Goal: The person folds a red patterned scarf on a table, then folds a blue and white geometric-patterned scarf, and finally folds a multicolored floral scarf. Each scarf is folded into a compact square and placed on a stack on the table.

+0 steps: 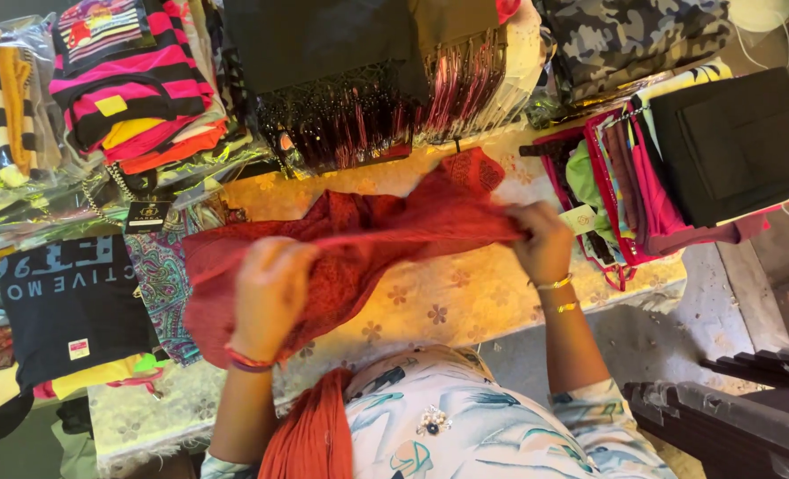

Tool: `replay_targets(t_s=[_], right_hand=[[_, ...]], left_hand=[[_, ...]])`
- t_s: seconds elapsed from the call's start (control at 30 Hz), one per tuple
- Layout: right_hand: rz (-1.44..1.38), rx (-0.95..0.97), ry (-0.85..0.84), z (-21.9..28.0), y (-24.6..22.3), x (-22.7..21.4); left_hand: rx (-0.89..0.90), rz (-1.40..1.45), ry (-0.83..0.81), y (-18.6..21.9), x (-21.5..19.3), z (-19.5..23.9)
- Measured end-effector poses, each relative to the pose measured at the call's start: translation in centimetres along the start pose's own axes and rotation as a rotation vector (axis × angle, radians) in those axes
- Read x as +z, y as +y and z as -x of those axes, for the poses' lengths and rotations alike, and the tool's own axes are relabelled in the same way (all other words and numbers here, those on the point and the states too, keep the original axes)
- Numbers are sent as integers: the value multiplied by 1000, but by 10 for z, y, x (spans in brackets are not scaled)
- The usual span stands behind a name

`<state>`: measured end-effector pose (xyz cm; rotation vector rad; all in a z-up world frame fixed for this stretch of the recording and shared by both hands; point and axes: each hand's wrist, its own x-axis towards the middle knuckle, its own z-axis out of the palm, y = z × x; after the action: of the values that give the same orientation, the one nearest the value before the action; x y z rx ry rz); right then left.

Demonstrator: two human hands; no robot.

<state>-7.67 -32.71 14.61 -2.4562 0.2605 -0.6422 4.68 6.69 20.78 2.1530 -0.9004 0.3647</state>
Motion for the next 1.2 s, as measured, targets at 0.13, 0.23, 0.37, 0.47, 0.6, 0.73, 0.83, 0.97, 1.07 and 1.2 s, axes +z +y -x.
replay_targets(t_s=[0.13,0.23,0.37,0.47,0.6,0.73,0.83,0.97,1.07,1.2], right_hand=[[146,-4,185,-10,39,-14],[265,26,360,0,93,-27],[264,172,419,19,138,-43],[219,144,363,32,154,-33],[-58,182,57,33,134,17],[-161,152,-205,16,33,57],[-373,57,-379,7,-49,69],[-632,-219,-572,20,-54,112],[-660,-248,-570,22,-32,139],[-425,52,-157,-7,-60,115]], left_hand=[[-75,-241,161,-42,-29,11],[-137,-347,373,-71,-63,27],[-169,-486,588,-92,-96,50],[-183,-452,585,-92,-88,58],[-324,-99,349,-46,-51,31],[-253,87,159,-2,18,21],[-127,243,-117,30,55,21],[40,318,-185,62,47,2],[-53,300,-5,49,21,6],[-348,344,442,26,-18,36]])
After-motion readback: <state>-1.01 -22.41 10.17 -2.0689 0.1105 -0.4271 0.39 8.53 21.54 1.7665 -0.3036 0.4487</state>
